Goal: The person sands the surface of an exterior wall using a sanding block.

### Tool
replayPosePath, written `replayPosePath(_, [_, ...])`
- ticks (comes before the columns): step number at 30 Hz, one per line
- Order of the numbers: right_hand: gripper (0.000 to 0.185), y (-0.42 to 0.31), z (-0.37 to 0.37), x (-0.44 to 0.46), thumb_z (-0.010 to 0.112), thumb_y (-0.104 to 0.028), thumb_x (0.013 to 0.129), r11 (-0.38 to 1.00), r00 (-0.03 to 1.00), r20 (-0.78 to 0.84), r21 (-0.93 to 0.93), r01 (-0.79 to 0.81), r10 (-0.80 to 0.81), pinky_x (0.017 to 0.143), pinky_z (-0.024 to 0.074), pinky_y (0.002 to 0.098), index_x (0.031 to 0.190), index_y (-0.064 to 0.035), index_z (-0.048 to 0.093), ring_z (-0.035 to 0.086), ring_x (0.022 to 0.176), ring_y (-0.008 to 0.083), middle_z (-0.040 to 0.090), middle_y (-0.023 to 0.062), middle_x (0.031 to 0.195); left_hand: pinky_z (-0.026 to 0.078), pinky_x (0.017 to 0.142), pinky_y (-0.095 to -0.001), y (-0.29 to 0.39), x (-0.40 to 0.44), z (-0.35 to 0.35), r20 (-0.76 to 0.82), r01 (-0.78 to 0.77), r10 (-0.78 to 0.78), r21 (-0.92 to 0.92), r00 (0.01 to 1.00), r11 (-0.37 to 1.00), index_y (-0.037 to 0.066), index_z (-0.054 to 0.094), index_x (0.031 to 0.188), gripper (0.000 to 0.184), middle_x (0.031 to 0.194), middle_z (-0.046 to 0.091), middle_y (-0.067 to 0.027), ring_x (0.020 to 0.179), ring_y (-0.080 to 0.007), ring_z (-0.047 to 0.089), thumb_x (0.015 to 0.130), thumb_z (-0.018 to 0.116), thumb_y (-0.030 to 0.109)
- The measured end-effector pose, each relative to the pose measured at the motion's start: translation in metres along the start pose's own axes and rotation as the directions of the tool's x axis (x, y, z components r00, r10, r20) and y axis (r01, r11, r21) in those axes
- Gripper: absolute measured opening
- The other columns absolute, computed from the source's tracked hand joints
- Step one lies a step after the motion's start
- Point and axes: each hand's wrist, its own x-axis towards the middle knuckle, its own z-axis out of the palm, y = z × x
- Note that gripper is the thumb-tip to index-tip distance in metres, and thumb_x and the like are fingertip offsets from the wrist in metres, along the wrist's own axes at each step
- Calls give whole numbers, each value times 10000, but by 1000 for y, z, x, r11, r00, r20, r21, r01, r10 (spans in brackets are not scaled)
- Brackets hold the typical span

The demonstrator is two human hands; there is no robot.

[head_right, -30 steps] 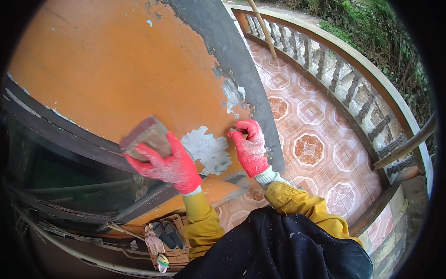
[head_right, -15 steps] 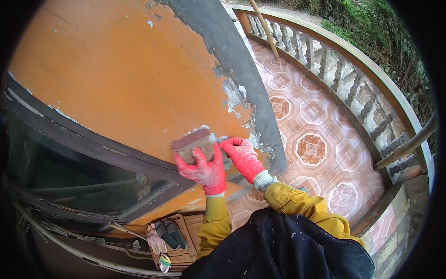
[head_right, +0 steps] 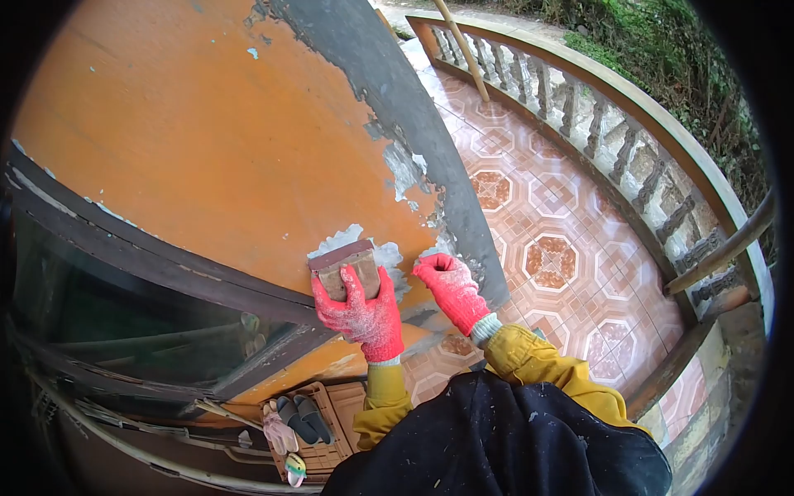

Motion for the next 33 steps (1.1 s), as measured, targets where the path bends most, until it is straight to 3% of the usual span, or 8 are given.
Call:
replayPosePath(3, [293,19,22,-14,743,-178,852,967,982,77,-175,186,-175,793,520,298,1098,-28,691,629,880,142,671,51,950,426,919,-588,1,3,-6,36,32,-31,-45,999,998,199,578,1251,705,1416,419,-289,1207,-483,486,648,917,334])
replayPosePath(5, [414,13,26,-23,700,-126,843,955,959,238,-215,206,-154,881,524,351,1240,-33,628,648,1007,232,661,124,1113,426,922,-589,6,2,-9,51,75,-72,-65,996,995,196,568,1266,738,1420,411,-290,1210,-485,479,639,927,345])
replayPosePath(8, [596,13,22,-30,602,-54,837,696,805,399,-417,585,-439,1025,458,435,1416,-37,462,552,1213,409,581,218,1300,425,933,-591,7,-2,-14,84,131,-123,-98,989,986,195,544,1308,806,1430,394,-290,1225,-488,459,627,941,361])
replayPosePath(16, [737,6,24,-40,708,-159,829,625,743,507,-424,656,-436,1055,432,453,1477,-18,386,524,1257,408,528,226,1390,413,948,-584,13,-4,-15,112,241,-228,-129,967,962,182,534,1319,798,1425,393,-283,1256,-485,432,647,928,353])
replayPosePath(21, [758,0,22,-42,735,-153,793,554,728,484,-474,685,-486,1044,438,463,1465,-27,407,524,1241,420,520,219,1401,419,1061,-490,12,-7,-17,193,404,-356,-481,914,778,133,378,1516,954,1511,227,-228,1366,-393,348,711,892,133])
replayPosePath(27, [776,20,17,-36,739,-116,755,449,700,449,-546,707,-555,1031,440,481,1455,-23,416,508,1247,439,491,219,1428,390,1080,-488,15,-5,-20,280,481,-394,-428,876,765,92,350,1518,948,1486,255,-222,1348,-388,360,731,877,139])
replayPosePath(30, [801,25,28,-35,736,-160,766,520,743,439,-532,668,-505,1032,437,477,1471,-14,384,504,1246,436,482,261,1415,396,1062,-496,18,-6,-25,287,465,-382,-330,878,821,74,379,1494,894,1443,316,-224,1313,-395,388,750,867,158])
replayPosePath(33, [793,44,42,-30,728,-221,779,428,747,326,-659,619,-579,1021,439,499,1456,-2,378,501,1225,465,451,302,1407,408,1040,-492,16,-11,-25,347,523,-421,-293,838,800,57,417,1462,832,1389,374,-221,1286,-390,411,765,857,174])
